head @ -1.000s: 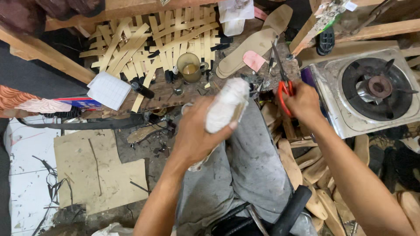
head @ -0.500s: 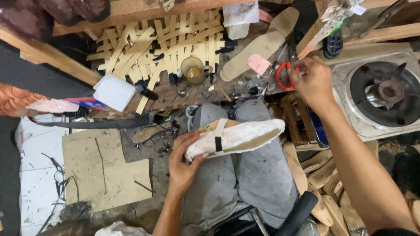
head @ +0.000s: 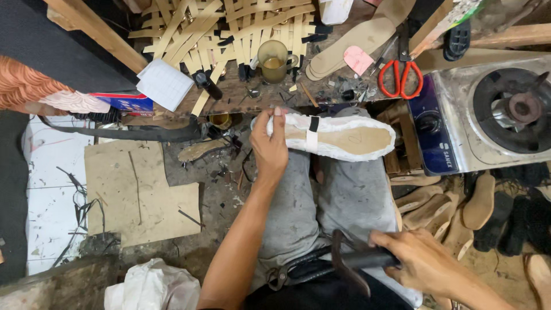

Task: The person holds a white shoe upper on their lap, positions a light-colored strap with a gold buckle across it, and marks the strap position with a pink pad. They then use scissors to trim the strap edge, press the strap onto the shoe, and finally handle the tan insole and sole, fitting the insole into the shoe.

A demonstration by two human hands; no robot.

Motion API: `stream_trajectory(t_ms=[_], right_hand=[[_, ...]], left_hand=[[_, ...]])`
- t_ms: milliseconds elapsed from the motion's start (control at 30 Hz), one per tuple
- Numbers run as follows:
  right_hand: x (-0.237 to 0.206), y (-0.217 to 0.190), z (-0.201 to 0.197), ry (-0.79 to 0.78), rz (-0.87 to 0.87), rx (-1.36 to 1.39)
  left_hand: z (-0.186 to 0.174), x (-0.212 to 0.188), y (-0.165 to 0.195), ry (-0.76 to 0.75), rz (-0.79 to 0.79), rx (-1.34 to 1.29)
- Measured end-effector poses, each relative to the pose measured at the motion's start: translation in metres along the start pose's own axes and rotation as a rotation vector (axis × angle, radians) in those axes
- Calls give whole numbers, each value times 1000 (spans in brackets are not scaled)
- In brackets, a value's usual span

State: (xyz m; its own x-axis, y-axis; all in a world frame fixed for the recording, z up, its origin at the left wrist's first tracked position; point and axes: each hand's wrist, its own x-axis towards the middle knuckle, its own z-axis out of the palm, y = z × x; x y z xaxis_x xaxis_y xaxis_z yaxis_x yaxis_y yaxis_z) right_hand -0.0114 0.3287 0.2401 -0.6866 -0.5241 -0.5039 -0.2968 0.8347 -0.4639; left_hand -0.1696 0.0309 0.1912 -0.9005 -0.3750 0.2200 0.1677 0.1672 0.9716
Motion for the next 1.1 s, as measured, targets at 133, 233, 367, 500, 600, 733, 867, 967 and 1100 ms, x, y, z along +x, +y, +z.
stream_trajectory(t_ms=[133,233,367,500,600,733,867,967,1100], right_hand=[[-1,-46,-21,732,-86,392],[36,-84,-25,1161,-520,917],[98,-75,-43,1093,-371,676],[103,-59,-39,1001,-151,331],[104,-60,-29,1211,-345,905],[112,-56,-29,834,87,318],[104,-62,-25,1083,-44,725],[98,-70,-27,1044,-22,571],[83,-75,-36,1032,10,341]], left_hand=[[11,-1,1,-25,-57,-21],[15,-3,2,-20,-67,-25],[17,-3,3,-14,-24,63],[20,3,3,14,-8,34],[21,8,3,19,7,58],[21,14,4,24,-34,109],[19,14,4,23,6,82],[20,13,4,31,26,109],[20,10,2,19,21,99]])
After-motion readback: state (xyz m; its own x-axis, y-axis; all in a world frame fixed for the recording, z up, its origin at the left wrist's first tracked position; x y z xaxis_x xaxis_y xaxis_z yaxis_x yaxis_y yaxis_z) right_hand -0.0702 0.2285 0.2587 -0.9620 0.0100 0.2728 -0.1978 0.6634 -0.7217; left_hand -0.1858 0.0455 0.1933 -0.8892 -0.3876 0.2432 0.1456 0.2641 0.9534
